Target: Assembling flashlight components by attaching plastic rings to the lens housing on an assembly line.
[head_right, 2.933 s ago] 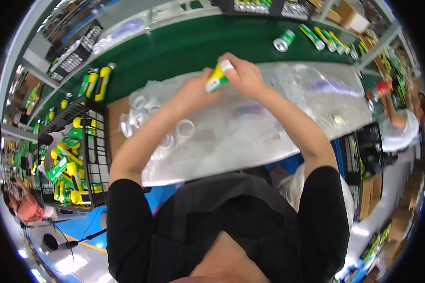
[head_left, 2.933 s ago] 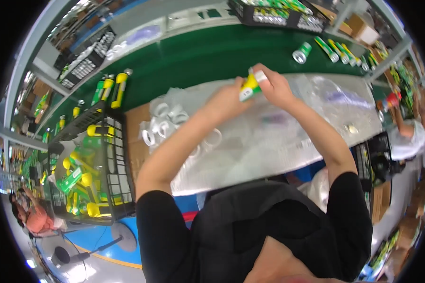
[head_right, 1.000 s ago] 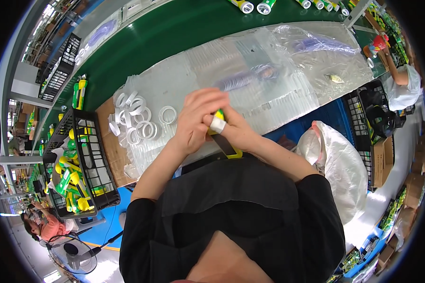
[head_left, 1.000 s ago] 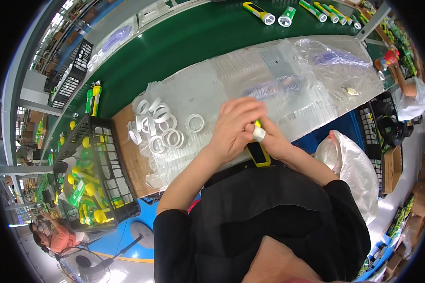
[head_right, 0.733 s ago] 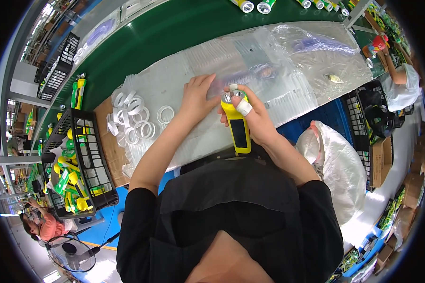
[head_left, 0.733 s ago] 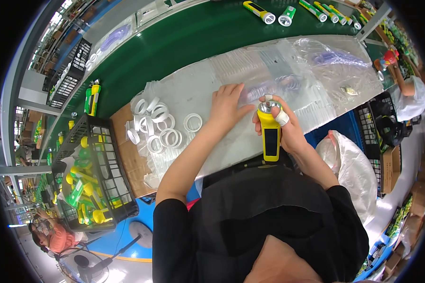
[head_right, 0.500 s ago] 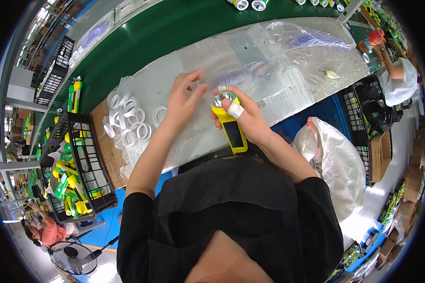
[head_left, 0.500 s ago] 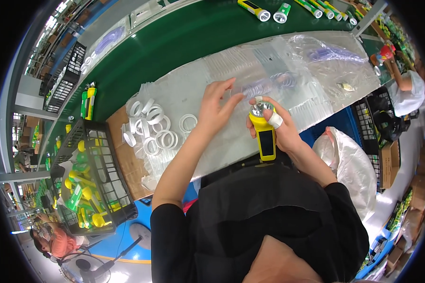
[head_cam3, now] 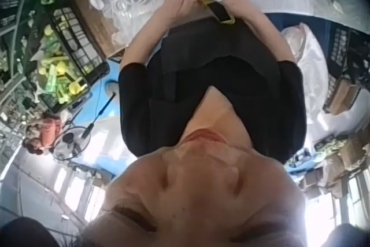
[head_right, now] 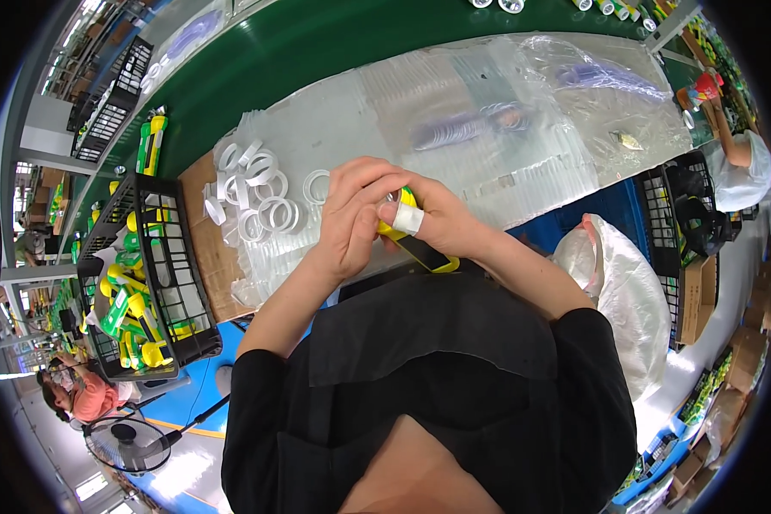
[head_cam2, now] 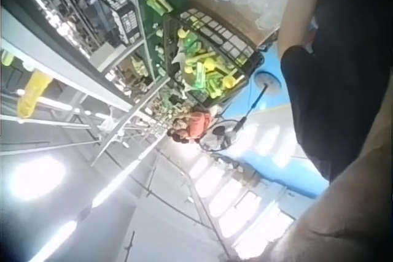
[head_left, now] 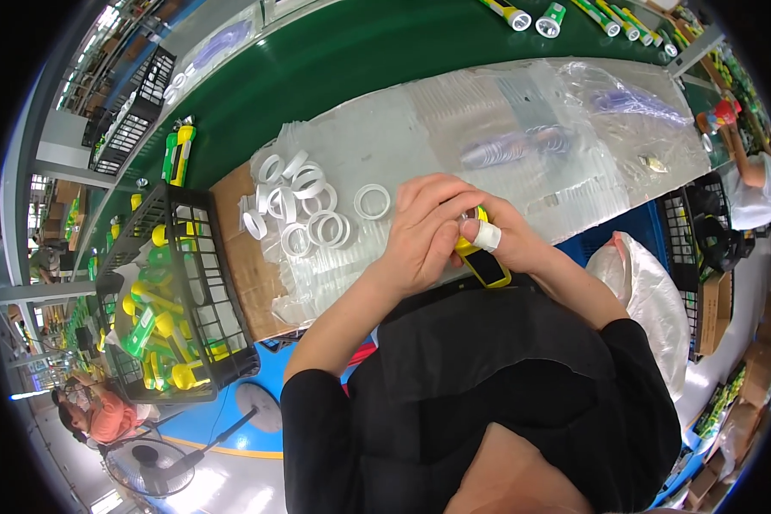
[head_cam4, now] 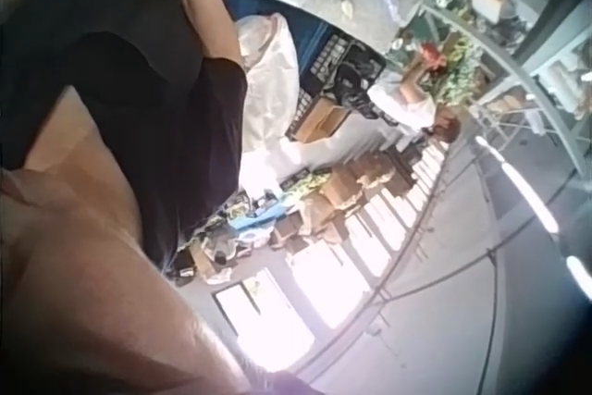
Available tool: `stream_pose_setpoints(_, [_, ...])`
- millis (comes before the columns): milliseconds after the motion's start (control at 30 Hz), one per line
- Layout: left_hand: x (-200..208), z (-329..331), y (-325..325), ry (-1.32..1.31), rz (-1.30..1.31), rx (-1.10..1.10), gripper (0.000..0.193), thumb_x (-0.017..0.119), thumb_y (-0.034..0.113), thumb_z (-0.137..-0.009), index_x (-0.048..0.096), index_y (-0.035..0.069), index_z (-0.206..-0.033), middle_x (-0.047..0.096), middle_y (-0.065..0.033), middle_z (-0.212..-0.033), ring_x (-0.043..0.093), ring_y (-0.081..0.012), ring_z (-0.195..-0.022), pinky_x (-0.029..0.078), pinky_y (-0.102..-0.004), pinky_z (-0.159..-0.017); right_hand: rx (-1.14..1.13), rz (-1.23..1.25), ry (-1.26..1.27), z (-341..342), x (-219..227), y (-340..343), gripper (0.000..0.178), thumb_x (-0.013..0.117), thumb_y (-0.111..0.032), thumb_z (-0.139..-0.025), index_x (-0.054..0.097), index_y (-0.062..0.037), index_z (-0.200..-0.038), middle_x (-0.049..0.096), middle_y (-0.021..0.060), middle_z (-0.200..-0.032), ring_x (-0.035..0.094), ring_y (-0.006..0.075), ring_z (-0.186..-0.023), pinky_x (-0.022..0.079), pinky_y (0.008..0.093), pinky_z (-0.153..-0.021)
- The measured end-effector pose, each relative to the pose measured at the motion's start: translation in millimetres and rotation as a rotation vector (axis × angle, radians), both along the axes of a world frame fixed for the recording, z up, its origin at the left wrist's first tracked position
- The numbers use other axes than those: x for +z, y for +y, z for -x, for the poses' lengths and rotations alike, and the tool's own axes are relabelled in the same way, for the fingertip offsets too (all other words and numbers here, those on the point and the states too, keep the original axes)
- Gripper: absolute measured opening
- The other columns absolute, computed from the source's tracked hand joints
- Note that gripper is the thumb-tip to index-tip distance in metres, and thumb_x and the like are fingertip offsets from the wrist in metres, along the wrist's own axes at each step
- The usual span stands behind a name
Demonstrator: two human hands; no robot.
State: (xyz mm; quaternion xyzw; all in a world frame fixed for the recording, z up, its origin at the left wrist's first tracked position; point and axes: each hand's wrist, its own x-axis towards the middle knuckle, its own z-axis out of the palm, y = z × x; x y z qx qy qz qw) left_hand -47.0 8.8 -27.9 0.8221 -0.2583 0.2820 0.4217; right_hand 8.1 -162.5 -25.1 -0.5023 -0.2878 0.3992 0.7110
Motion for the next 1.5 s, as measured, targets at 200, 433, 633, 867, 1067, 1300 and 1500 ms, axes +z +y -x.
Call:
stream_pose_setpoints(200, [-9.5, 1.5, 15.0, -0.082, 0.049, 0.042, 0.03, 0.052, 0.009, -0.082, 0.063, 0.0, -0.109, 0.06, -0.0139, -0.115, 0.054, -0.0345, -0.107, 0.039, -0.0443, -0.094, -0.092, 0.013, 0.039, 9.0, -3.1, 20.7, 0.038, 0.059, -0.025, -0.096, 0.047, -0.0042, -0.126, 0.06, 0.0098, -0.098, 0.062, 0.0172, -0.079, 0.051, 0.0297, -0.069])
stream_pose_setpoints(433, [10.2, 13.1, 65.9, 0.159, -0.45, 0.483, 0.061, 0.073, 0.032, -0.077, 0.053, 0.005, -0.129, 0.06, -0.0149, -0.118, 0.056, -0.0355, -0.106, 0.041, -0.0462, -0.093, -0.248, -0.199, -0.215, -35.8, 19.9, 47.1, 0.045, 0.059, -0.036, -0.095, 0.045, -0.0051, -0.125, 0.06, 0.013, -0.087, 0.059, 0.0177, -0.075, 0.049, 0.0314, -0.07])
stream_pose_setpoints(633, [13.0, 4.0, 84.3, 0.464, -0.36, 0.378, 0.056, 0.076, 0.02, -0.079, 0.054, 0.007, -0.129, 0.059, -0.0136, -0.116, 0.059, -0.0263, -0.104, 0.051, -0.0367, -0.08, -0.255, -0.2, -0.272, -45.0, -4.1, 64.4, 0.038, 0.059, -0.026, -0.095, 0.045, -0.0042, -0.122, 0.06, 0.0104, -0.089, 0.058, 0.0158, -0.078, 0.048, 0.0309, -0.072])
stream_pose_setpoints(867, [53.2, -11.7, 53.4, 0.137, 0.308, 0.164, 0.028, 0.082, 0.006, -0.073, 0.062, 0.008, -0.094, 0.058, -0.0145, -0.115, 0.06, -0.0269, -0.108, 0.051, -0.0328, -0.086, -0.218, -0.171, -0.245, -47.1, -1.7, 67.8, 0.036, 0.061, -0.022, -0.092, 0.047, -0.0043, -0.121, 0.059, 0.007, -0.098, 0.059, 0.0145, -0.083, 0.048, 0.0301, -0.073])
stream_pose_setpoints(1067, [62.7, -15.4, 56.4, 0.073, -0.13, 0.228, 0.027, 0.078, 0.017, -0.078, 0.071, 0.008, -0.103, 0.057, -0.0111, -0.114, 0.057, -0.0238, -0.099, 0.046, -0.033, -0.078, -0.18, -0.212, -0.357, -51.6, -6.7, 67.5, 0.045, 0.063, -0.023, -0.089, 0.046, -0.0057, -0.127, 0.052, 0.005, -0.118, 0.051, 0.0144, -0.111, 0.042, 0.0307, -0.094])
stream_pose_setpoints(1300, [74.1, -13.8, 52.5, 0.096, -0.208, 0.214, 0.03, 0.08, 0.021, -0.075, 0.074, 0.013, -0.104, 0.057, -0.0072, -0.107, 0.055, -0.0219, -0.094, 0.042, -0.0319, -0.071, -0.155, -0.172, -0.299, -56.8, -6.0, 54.7, 0.063, 0.066, -0.037, -0.089, 0.039, -0.0062, -0.138, 0.05, 0.0075, -0.13, 0.049, 0.0179, -0.12, 0.04, 0.0335, -0.1])
stream_pose_setpoints(1500, [68.8, -21.5, 43.9, 0.14, -0.173, 0.132, 0.042, 0.083, 0.019, -0.07, 0.071, 0.014, -0.109, 0.058, -0.0088, -0.108, 0.059, -0.0271, -0.098, 0.051, -0.0373, -0.075, -0.298, -0.139, -1.104, -85.1, 26.3, 22.3, 0.051, 0.083, -0.018, -0.073, 0.061, -0.0058, -0.117, 0.064, 0.0134, -0.115, 0.063, 0.0294, -0.105, 0.05, 0.0366, -0.088])
